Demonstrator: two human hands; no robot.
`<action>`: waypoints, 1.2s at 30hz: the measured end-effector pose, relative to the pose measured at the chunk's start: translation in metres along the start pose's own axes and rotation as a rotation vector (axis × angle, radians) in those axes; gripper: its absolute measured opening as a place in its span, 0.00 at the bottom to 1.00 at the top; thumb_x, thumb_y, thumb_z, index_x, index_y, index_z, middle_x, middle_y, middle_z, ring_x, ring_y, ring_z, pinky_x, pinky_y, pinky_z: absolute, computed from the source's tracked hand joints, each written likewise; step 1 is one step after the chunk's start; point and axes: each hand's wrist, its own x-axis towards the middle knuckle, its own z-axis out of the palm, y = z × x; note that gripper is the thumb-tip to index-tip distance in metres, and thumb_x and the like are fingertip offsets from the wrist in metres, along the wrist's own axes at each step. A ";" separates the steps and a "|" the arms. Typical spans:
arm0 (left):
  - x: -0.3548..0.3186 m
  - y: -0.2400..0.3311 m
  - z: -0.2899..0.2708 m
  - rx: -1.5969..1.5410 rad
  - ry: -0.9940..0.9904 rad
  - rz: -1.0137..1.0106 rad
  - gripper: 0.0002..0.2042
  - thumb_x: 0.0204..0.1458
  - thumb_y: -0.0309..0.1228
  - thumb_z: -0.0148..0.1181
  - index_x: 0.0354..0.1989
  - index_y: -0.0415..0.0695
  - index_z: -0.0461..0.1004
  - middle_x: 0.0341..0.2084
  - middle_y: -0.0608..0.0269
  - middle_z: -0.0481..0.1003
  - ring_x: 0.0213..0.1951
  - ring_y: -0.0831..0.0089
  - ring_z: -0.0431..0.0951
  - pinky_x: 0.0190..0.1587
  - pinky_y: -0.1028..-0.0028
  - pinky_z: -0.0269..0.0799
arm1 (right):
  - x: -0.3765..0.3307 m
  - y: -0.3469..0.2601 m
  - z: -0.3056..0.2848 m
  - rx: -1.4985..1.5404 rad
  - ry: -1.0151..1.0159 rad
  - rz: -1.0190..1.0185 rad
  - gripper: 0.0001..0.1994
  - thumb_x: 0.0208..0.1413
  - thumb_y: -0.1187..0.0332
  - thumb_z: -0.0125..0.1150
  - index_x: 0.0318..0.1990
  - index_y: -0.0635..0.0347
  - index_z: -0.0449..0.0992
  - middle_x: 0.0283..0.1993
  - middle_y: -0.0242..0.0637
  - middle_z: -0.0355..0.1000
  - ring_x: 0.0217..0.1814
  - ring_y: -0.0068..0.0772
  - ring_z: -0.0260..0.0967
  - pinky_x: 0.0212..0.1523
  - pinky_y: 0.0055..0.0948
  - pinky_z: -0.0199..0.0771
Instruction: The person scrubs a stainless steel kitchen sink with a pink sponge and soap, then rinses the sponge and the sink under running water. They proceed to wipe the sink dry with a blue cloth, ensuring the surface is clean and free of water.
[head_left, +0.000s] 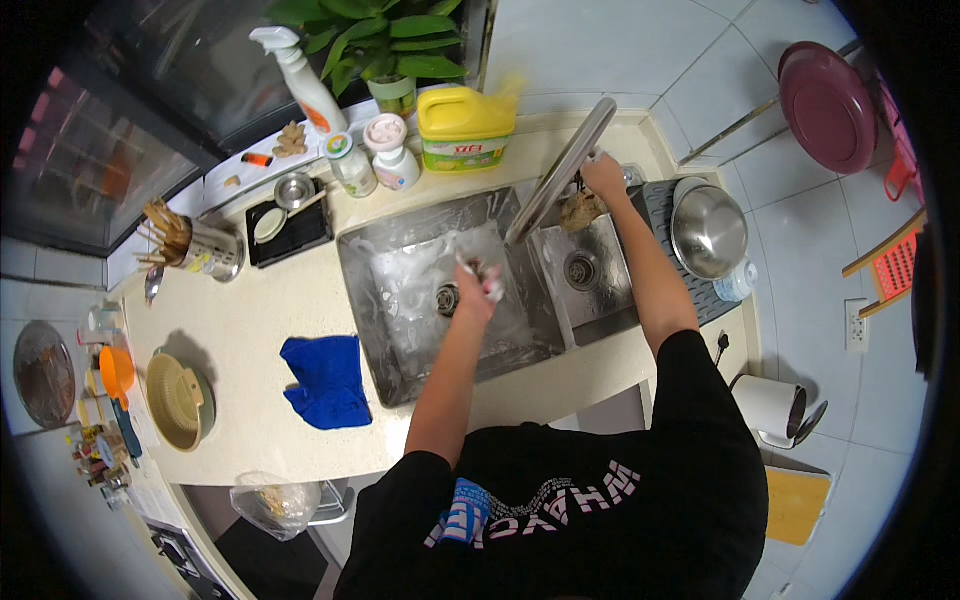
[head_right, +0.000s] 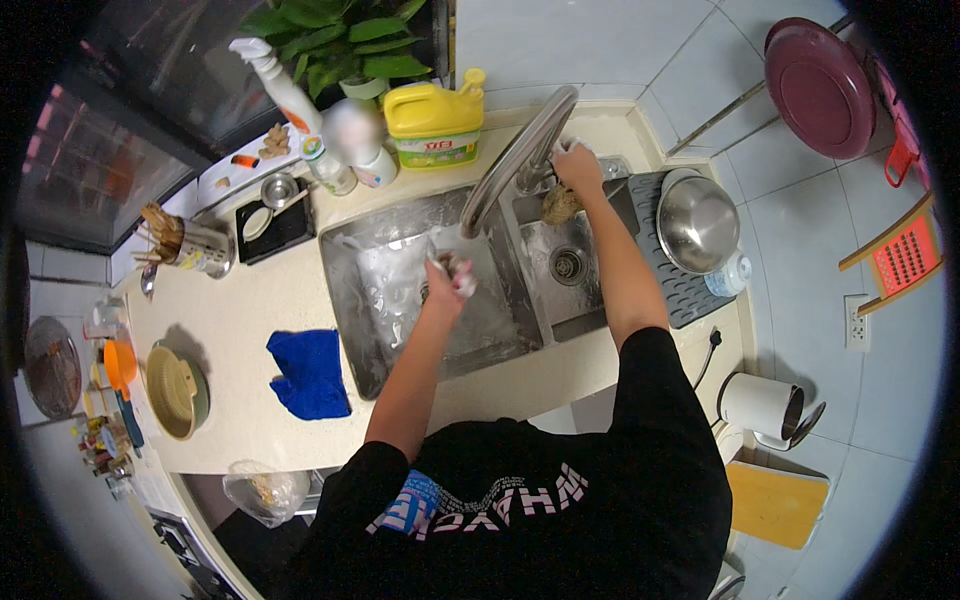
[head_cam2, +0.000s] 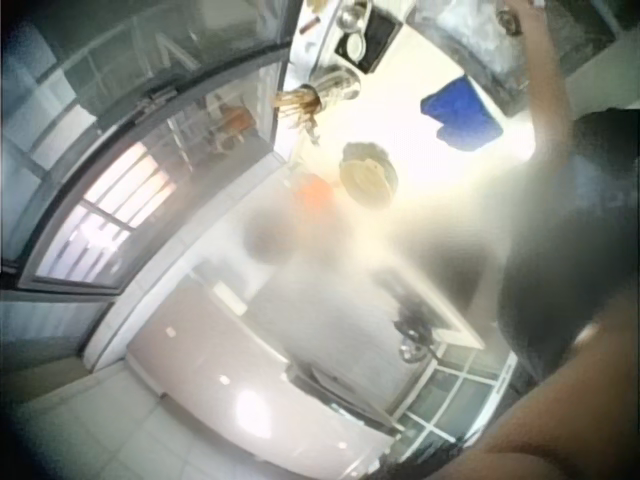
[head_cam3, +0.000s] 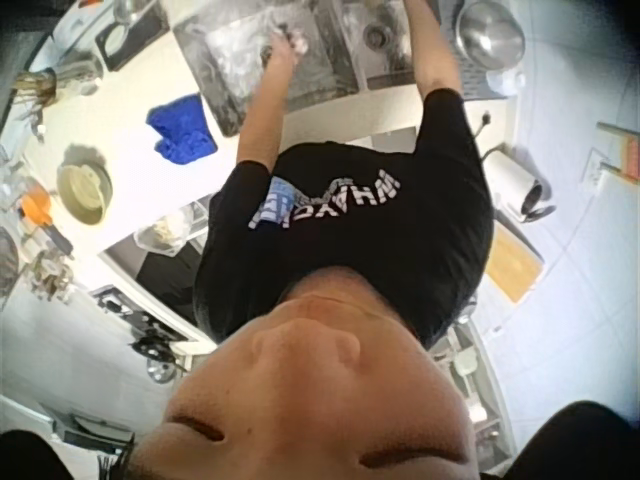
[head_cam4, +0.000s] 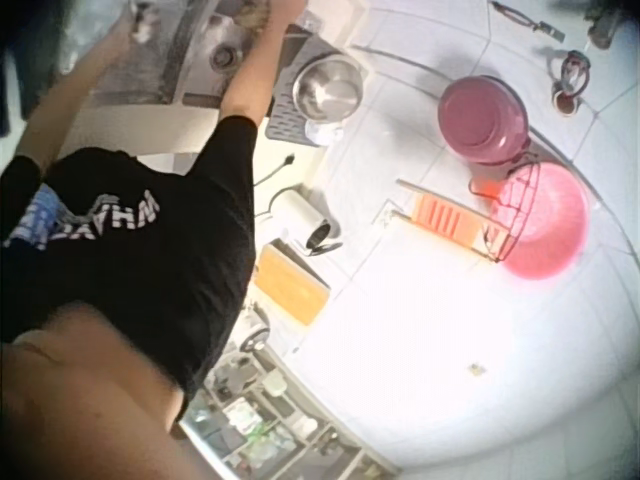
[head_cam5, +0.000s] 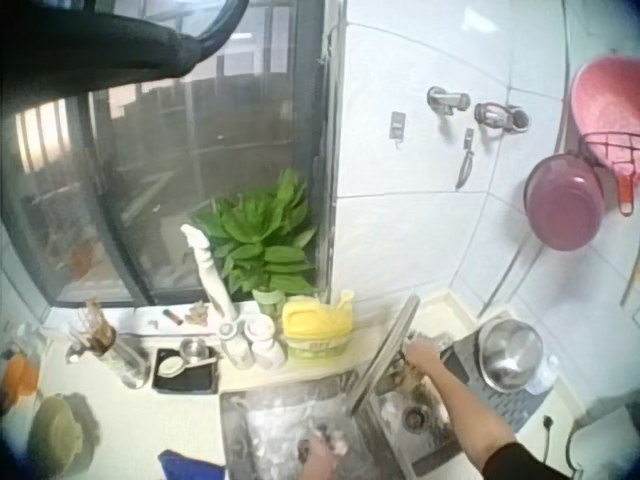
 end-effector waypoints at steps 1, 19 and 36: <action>0.005 0.002 0.021 -0.022 -0.149 -0.009 0.23 0.53 0.55 0.45 0.39 0.46 0.68 0.28 0.62 0.73 0.23 0.68 0.73 0.23 0.70 0.68 | 0.002 -0.004 -0.005 -0.103 -0.089 0.028 0.21 0.53 0.52 0.51 0.43 0.61 0.72 0.47 0.53 0.71 0.51 0.56 0.67 0.50 0.46 0.66; 0.001 0.004 0.044 0.394 -0.253 0.161 0.18 0.56 0.20 0.41 0.56 0.37 0.63 0.45 0.52 0.73 0.42 0.67 0.77 0.41 0.78 0.76 | 0.030 0.055 0.016 -0.306 -0.024 -0.176 0.21 0.51 0.52 0.54 0.37 0.66 0.72 0.37 0.55 0.72 0.42 0.57 0.70 0.42 0.46 0.71; -0.015 0.007 0.064 0.131 -0.038 -0.064 0.24 0.60 0.51 0.36 0.36 0.44 0.72 0.11 0.66 0.65 0.08 0.81 0.53 0.11 0.77 0.49 | 0.088 0.092 0.048 -0.087 -0.078 -0.197 0.17 0.48 0.62 0.55 0.39 0.69 0.70 0.41 0.62 0.70 0.42 0.64 0.69 0.47 0.51 0.68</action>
